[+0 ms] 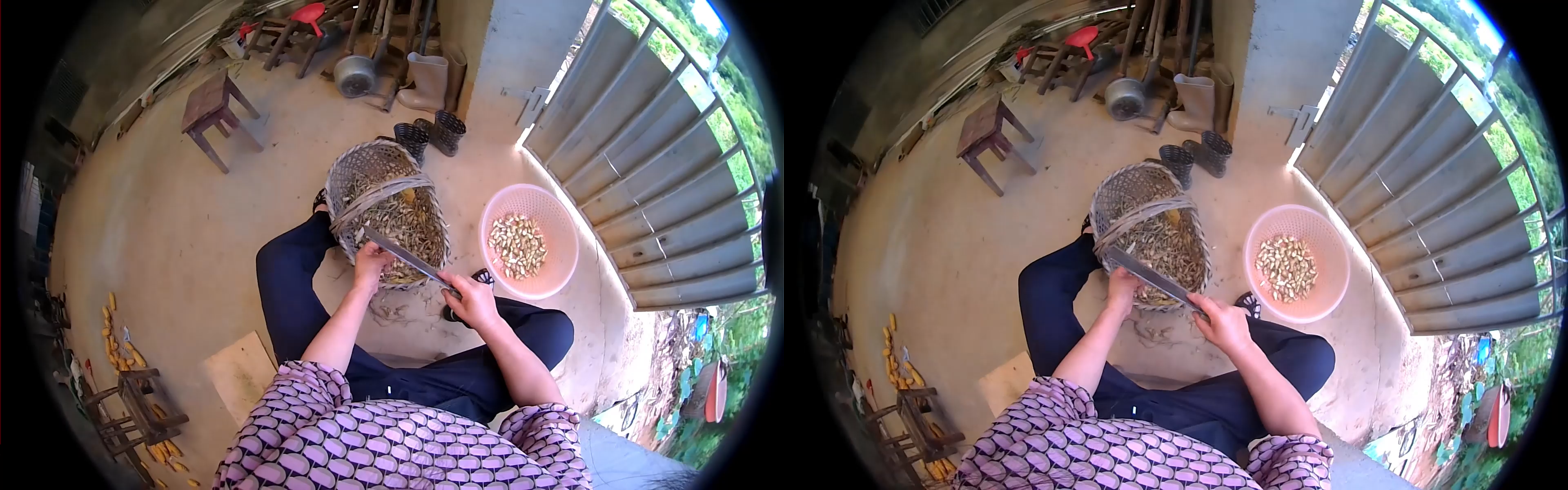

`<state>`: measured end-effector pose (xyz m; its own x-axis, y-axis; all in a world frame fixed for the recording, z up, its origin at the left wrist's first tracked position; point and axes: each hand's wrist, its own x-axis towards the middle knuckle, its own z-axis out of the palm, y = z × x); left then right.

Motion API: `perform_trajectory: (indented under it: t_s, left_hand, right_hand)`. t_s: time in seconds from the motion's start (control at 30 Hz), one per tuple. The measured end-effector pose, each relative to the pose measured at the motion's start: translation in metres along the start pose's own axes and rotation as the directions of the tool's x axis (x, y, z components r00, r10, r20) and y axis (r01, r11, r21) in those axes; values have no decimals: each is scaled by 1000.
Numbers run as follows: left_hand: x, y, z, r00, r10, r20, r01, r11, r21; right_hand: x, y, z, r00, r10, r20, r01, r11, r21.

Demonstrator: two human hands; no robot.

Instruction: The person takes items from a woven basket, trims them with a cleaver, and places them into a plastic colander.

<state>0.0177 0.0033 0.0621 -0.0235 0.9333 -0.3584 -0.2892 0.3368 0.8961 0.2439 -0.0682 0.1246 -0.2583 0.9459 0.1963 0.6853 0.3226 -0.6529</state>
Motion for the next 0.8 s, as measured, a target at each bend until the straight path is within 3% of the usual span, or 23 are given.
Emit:
perform_trajectory:
  t_s: [0.07, 0.1, 0.17, 0.33, 0.4, 0.63, 0.8]
  left_hand:
    - [0, 1, 0, 997, -51, -58, 53, 998, 44]
    - [2, -2, 1, 997, -52, -58, 55, 998, 44]
    - [4, -9, 2, 995, 103, 8, -103, 994, -34]
    - [12, -22, -9, 995, 103, 13, -103, 995, -2]
    - [10, -23, -10, 997, 75, 2, -74, 992, -101]
    - [3, -15, -6, 999, -40, -22, 38, 995, -89]
    - [1, -20, -8, 990, 126, -67, -131, 989, -67]
  right_hand:
    - [1, -4, 0, 992, -123, -5, 121, 978, -172]
    - [1, -8, -2, 992, -122, -3, 120, 978, -171]
    - [2, -12, -6, 984, -166, 58, 175, 951, -256]
    - [2, -10, -4, 980, -187, 66, 198, 941, -275]
    - [1, -9, -3, 982, -176, 61, 187, 943, -276]
    - [3, -10, 0, 982, -181, 51, 188, 946, -265]
    - [4, -11, -3, 984, -170, 53, 178, 953, -245]
